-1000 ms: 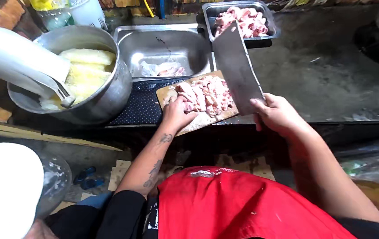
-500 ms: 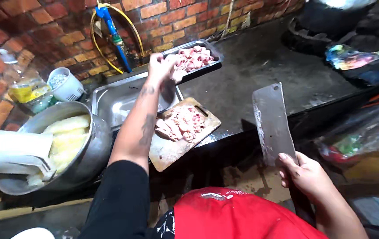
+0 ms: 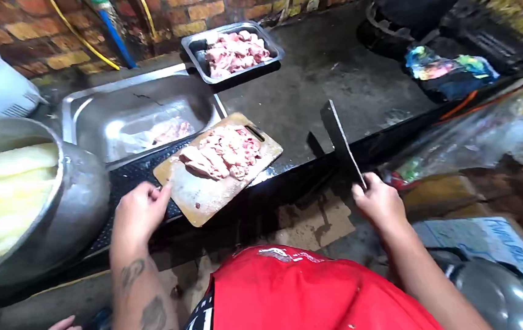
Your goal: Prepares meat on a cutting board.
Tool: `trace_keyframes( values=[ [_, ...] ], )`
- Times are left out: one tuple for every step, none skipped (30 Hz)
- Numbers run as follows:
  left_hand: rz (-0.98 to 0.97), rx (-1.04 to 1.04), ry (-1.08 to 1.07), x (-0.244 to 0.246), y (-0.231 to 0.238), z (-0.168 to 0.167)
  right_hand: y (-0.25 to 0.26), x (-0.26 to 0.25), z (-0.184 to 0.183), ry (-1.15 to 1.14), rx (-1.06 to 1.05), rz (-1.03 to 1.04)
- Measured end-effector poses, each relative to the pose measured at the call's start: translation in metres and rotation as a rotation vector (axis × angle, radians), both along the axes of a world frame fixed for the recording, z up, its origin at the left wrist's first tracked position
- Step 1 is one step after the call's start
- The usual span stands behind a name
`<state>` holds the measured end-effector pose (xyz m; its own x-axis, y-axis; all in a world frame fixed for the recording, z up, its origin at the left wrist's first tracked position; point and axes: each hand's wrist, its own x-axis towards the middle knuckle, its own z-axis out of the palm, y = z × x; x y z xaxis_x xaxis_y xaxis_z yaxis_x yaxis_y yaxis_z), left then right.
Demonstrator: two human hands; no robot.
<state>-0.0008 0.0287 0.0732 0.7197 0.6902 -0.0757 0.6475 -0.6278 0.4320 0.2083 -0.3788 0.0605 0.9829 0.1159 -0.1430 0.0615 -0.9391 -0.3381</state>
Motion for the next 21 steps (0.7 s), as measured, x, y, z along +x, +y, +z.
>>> trace_keyframes(
  values=[
    [0.007,-0.037,0.070,-0.012,-0.002,-0.009,0.007,0.009,-0.001,0.004,-0.069,-0.001],
    [0.009,-0.081,0.128,-0.022,-0.004,-0.019,0.012,0.019,-0.005,0.000,-0.124,-0.001],
    [0.010,-0.146,0.164,-0.029,-0.007,-0.027,0.016,0.029,-0.009,-0.008,-0.173,0.006],
    [0.008,-0.228,0.159,-0.034,-0.013,-0.036,0.019,0.040,-0.013,-0.026,-0.209,0.020],
    [0.006,-0.323,0.123,-0.036,-0.019,-0.045,0.022,0.050,-0.016,-0.059,-0.241,0.042],
    [0.009,-0.414,0.060,-0.036,-0.027,-0.055,0.027,0.059,-0.018,-0.084,-0.262,0.062],
    [0.034,-0.525,-0.044,-0.034,-0.036,-0.066,0.033,0.067,-0.018,-0.095,-0.276,0.072],
    [0.078,-0.652,-0.189,-0.031,-0.046,-0.076,0.038,0.074,-0.017,-0.098,-0.283,0.074],
    [0.141,-0.788,-0.340,-0.028,-0.057,-0.085,0.041,0.078,-0.018,-0.099,-0.281,0.073],
    [0.207,-0.905,-0.473,-0.025,-0.067,-0.094,0.042,0.081,-0.020,-0.094,-0.279,0.066],
    [0.258,-0.992,-0.582,-0.023,-0.073,-0.100,0.043,0.085,-0.022,-0.088,-0.277,0.054],
    [0.292,-1.060,-0.662,-0.021,-0.078,-0.103,0.044,0.088,-0.023,-0.084,-0.276,0.042],
    [0.310,-1.103,-0.716,-0.020,-0.081,-0.105,0.045,0.092,-0.024,-0.081,-0.273,0.030],
    [0.319,-1.121,-0.754,-0.019,-0.084,-0.105,0.044,0.094,-0.025,-0.079,-0.265,0.020],
    [0.330,-1.112,-0.777,-0.017,-0.086,-0.105,0.043,0.096,-0.027,-0.075,-0.253,0.015],
    [0.349,-1.086,-0.784,-0.016,-0.089,-0.104,0.041,0.098,-0.027,-0.064,-0.239,0.010],
    [0.373,-1.053,-0.771,-0.013,-0.092,-0.102,0.039,0.099,-0.027,-0.051,-0.222,0.005],
    [0.403,-1.021,-0.753,-0.010,-0.096,-0.100,0.035,0.101,-0.026,-0.043,-0.209,0.000],
    [0.436,-0.999,-0.740,-0.007,-0.100,-0.099,0.031,0.104,-0.025,-0.037,-0.199,-0.002],
    [0.464,-0.989,-0.737,-0.005,-0.104,-0.097,0.026,0.108,-0.025,-0.034,-0.194,0.000],
    [0.493,-0.992,-0.749,-0.002,-0.108,-0.096,0.019,0.113,-0.024,-0.031,-0.191,0.005]
  ],
)
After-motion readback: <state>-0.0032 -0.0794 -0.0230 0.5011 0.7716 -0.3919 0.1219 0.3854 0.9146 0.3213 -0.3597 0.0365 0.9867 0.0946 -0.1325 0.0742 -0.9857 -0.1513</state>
